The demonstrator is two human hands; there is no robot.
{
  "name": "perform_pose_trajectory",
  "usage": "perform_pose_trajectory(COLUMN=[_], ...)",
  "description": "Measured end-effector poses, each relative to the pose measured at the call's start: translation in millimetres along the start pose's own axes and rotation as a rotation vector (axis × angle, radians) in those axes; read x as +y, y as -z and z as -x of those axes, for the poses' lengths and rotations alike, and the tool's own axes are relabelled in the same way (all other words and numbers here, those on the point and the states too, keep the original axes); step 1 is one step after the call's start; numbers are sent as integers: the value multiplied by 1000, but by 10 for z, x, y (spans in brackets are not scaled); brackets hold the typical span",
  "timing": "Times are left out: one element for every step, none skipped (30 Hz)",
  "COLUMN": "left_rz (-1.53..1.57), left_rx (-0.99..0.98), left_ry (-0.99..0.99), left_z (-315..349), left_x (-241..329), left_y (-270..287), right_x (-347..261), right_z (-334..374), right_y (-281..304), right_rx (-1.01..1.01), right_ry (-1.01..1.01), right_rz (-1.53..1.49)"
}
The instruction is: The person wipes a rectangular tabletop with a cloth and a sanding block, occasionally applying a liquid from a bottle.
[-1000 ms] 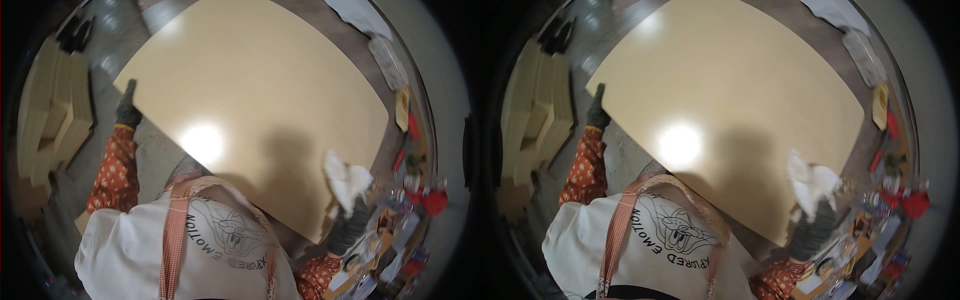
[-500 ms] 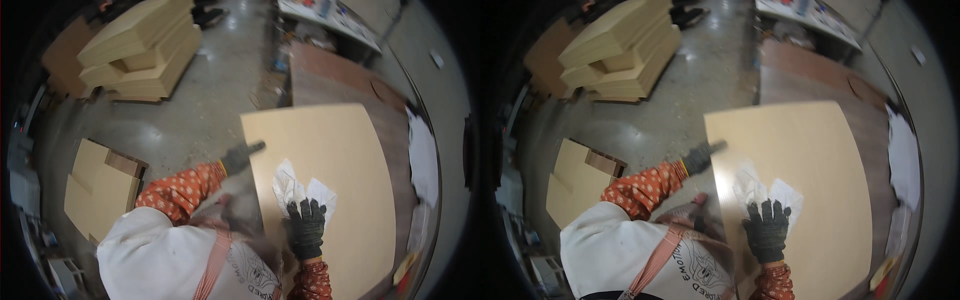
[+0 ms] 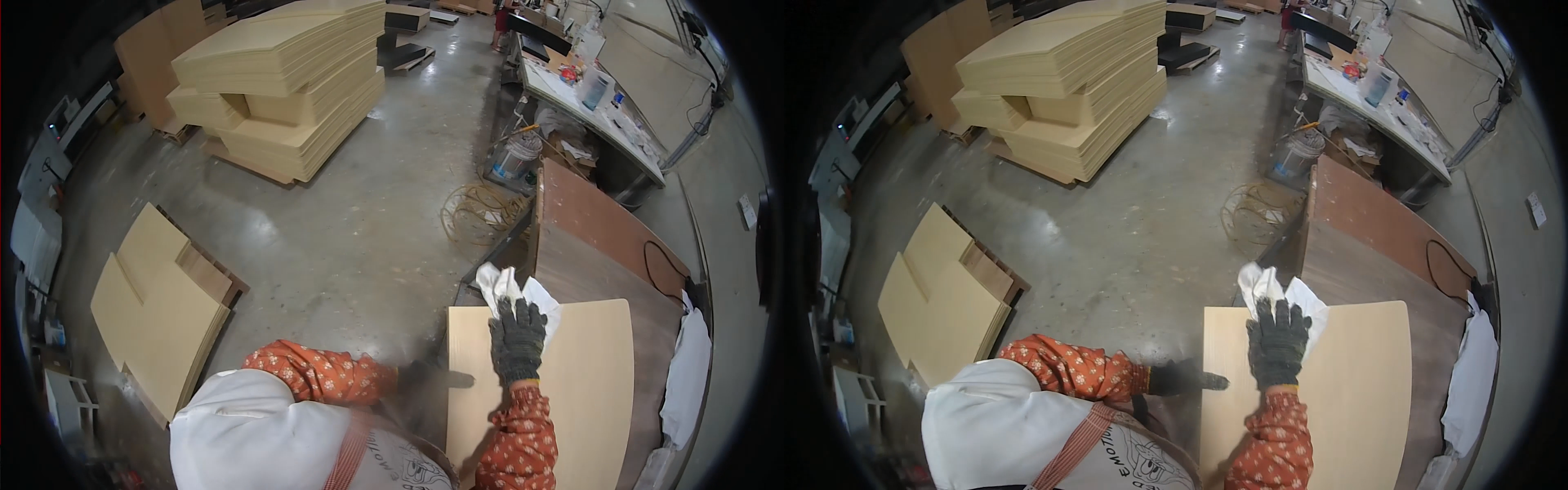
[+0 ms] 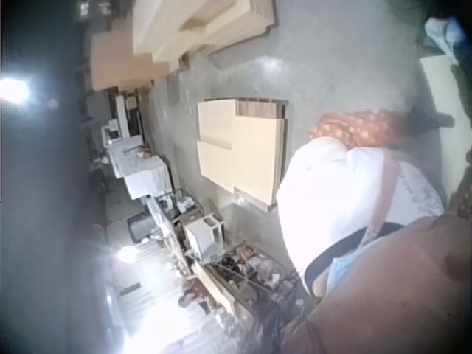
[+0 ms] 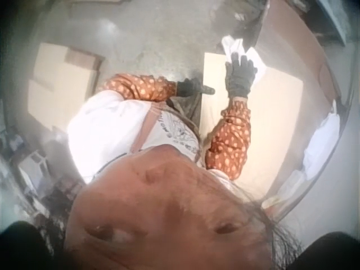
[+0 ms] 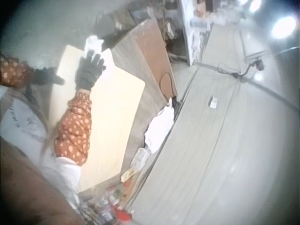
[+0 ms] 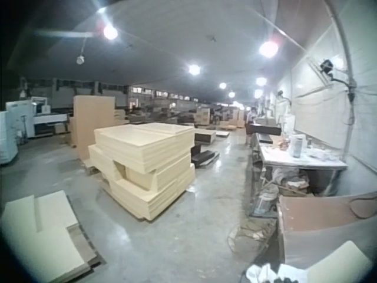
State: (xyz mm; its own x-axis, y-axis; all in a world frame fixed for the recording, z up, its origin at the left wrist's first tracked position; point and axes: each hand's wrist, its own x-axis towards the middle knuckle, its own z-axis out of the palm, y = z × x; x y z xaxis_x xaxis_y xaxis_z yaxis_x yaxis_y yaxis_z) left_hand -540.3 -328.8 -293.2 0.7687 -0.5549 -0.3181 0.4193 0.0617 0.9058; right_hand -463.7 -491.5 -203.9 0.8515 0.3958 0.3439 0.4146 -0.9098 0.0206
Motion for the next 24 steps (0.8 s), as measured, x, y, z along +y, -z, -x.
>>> perform_pose_trajectory(left_rz=[2,8,13,13,17,22,25,32,33,35,40,48,50,55,52,58,60,63,59,64,63,71,73,70], left_rx=[-26,-35,-41,-57,-66,-74,-81,-83,-86,-86,-82,-83,-78,-76,-72,-67,-65,-62,-52,-52,-55,-62,-67,-70], left_ry=[-16,-38,-45,-53,-60,-68,-66,-61,-54,-44,-32,-25,-20,-18,-22,-15,-14,-12,-19,-20,-20,-15,-8,-7], left_z=[-19,-35,-48,-68,-113,-123,-109,-107,-106,-103,-91,-71,-54,-49,-65,-66,-86,-85,-98,-104,-109,-87,-72,-68], left_x=[8,42,63,110,154,176,176,161,143,108,78,70,38,12,-7,-29,-38,-73,-80,-83,-88,-120,-152,-178], left_y=[-43,-49,-51,-68,-56,-49,-41,-28,-15,-6,-4,10,-2,-7,5,2,26,43,77,83,79,68,29,5], right_x=[-20,-86,-160,-222,-285,-354,-398,-403,-418,-447,-482,-528,-553,-543,-541,-526,-541,-572,-610,-616,-636,-674,-712,-747], right_z=[56,134,251,424,529,534,522,447,311,120,-84,-283,-382,-467,-540,-565,-500,-405,-354,-241,-173,-194,-227,-293], right_y=[105,151,212,265,327,392,425,432,416,371,330,328,229,187,166,90,62,62,104,175,204,260,295,290], right_rx=[11,-48,-75,-81,-94,-106,-119,-90,-95,-127,-158,-163,-59,-138,-217,-177,-179,-63,61,18,13,-1,-15,-15], right_ry=[21,55,100,141,187,181,172,217,218,228,241,225,236,189,141,211,210,266,330,344,356,377,399,397], right_rz=[-14,-14,-49,-68,-88,-103,-124,-129,-128,-145,-160,-153,-164,-244,-322,-303,-306,-251,-193,-141,-182,-206,-230,-227])
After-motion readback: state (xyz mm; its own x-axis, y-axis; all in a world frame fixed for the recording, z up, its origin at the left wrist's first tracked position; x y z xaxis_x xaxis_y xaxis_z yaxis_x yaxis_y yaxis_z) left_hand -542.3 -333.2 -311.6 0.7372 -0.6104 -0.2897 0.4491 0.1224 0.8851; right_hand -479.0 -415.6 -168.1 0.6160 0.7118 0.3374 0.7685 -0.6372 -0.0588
